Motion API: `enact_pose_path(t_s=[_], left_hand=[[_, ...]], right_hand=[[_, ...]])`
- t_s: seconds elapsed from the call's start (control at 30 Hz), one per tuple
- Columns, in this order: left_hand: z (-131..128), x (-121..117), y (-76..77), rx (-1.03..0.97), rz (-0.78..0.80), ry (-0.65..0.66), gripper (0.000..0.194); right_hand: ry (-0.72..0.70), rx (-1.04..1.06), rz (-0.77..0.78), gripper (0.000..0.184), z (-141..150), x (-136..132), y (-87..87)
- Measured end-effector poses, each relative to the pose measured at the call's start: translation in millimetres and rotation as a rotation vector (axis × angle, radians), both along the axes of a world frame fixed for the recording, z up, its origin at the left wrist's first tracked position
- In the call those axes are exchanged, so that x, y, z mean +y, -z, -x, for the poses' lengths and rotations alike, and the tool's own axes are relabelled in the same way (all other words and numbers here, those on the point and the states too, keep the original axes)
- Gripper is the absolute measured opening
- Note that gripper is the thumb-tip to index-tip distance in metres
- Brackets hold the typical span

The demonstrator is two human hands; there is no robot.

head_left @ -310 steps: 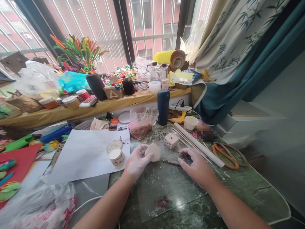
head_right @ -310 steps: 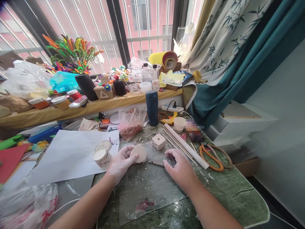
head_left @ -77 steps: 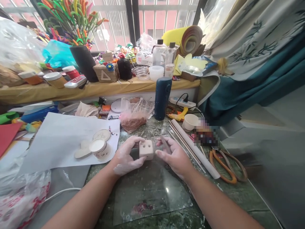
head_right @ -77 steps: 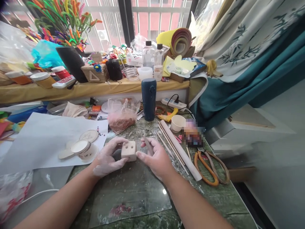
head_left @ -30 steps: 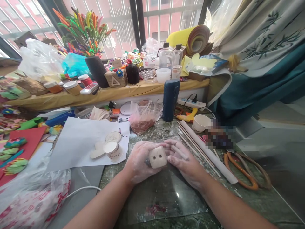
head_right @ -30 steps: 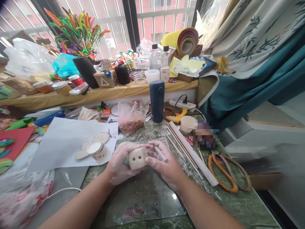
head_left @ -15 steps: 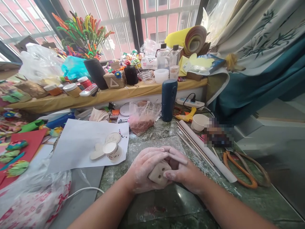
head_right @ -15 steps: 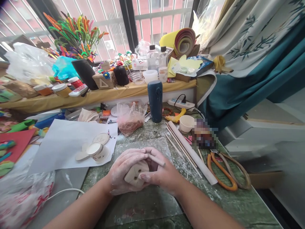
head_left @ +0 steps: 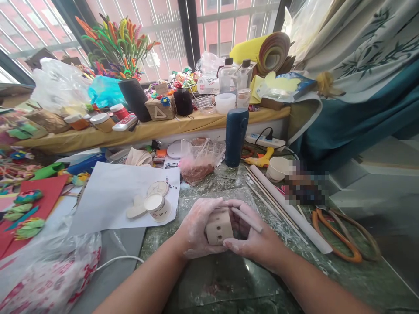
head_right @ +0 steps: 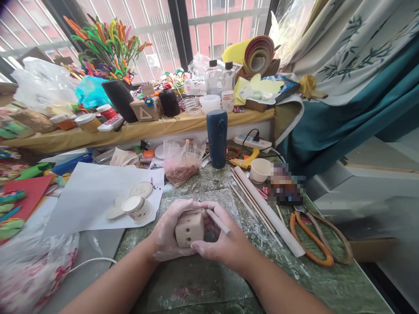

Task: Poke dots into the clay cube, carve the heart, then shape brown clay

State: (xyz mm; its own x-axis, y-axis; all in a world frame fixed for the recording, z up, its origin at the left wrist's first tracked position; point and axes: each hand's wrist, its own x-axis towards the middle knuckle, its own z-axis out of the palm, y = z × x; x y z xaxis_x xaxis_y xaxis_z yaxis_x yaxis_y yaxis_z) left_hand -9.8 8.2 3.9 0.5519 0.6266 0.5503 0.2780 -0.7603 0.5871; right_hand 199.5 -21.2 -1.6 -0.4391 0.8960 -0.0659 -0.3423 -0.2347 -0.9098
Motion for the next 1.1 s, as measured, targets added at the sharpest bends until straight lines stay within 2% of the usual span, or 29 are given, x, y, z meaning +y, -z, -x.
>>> enact_pose_path(t_s=[0.07, 0.13, 0.2, 0.27, 0.37, 0.47, 0.53, 0.63, 0.73, 0.87, 0.97, 1.03, 1.1], left_hand=[[0.9, 2.0, -1.8, 0.028, -0.047, 0.047, 0.082], [1.3, 3.7, -2.5, -0.008, -0.073, 0.073, 0.075], [0.7, 3.6, -2.5, -0.080, -0.050, 0.034, 0.074], [-1.9, 0.8, -3.0, -0.166, 0.043, -0.034, 0.068], [-9.1, -7.0, -5.8, -0.408, 0.389, -0.124, 0.054], [-16.9, -13.2, -10.5, -0.789, 0.851, -0.170, 0.048], [-20.3, -13.8, -13.3, -1.011, 1.090, -0.201, 0.046], [-22.6, -10.7, -14.5, -1.180, 1.365, -0.289, 0.032], [-24.2, -8.7, -12.7, -1.235, 1.510, -0.340, 0.022], [-29.0, -14.1, -14.9, -1.254, 1.597, -0.234, 0.024], [-32.3, -19.4, -23.0, -1.213, 1.663, -0.046, 0.048], [-32.6, -20.7, -28.5, -1.108, 1.713, 0.134, 0.067], [-31.6, -20.2, -31.1, -0.969, 1.741, 0.281, 0.074]], right_hand=[[-0.004, -0.072, -0.039, 0.070, -1.3, -0.1, 2.8], [-0.007, -0.062, -0.043, 0.072, -1.2, -0.6, 4.1], [-0.027, 0.007, -0.025, 0.071, -0.3, -1.3, 3.4], [-0.047, 0.078, -0.005, 0.064, 1.2, -1.7, 1.0], [-0.020, 0.136, 0.018, 0.050, 3.2, -1.4, -2.2], [0.079, 0.120, 0.015, 0.049, 4.4, 0.5, 0.1], [0.156, 0.039, -0.008, 0.049, 4.4, 2.0, 4.5], [0.251, -0.100, -0.058, 0.046, 3.2, 2.8, 10.0], [0.269, -0.197, -0.141, 0.046, 0.8, 1.0, 9.2], [0.237, -0.391, -0.347, 0.058, -2.0, -3.4, 1.7], [0.215, -0.541, -0.503, 0.073, -2.9, -5.3, -2.6], [0.197, -0.574, -0.521, 0.077, -3.3, -5.6, -4.6], [0.179, -0.544, -0.457, 0.072, -3.8, -5.5, -6.5]])
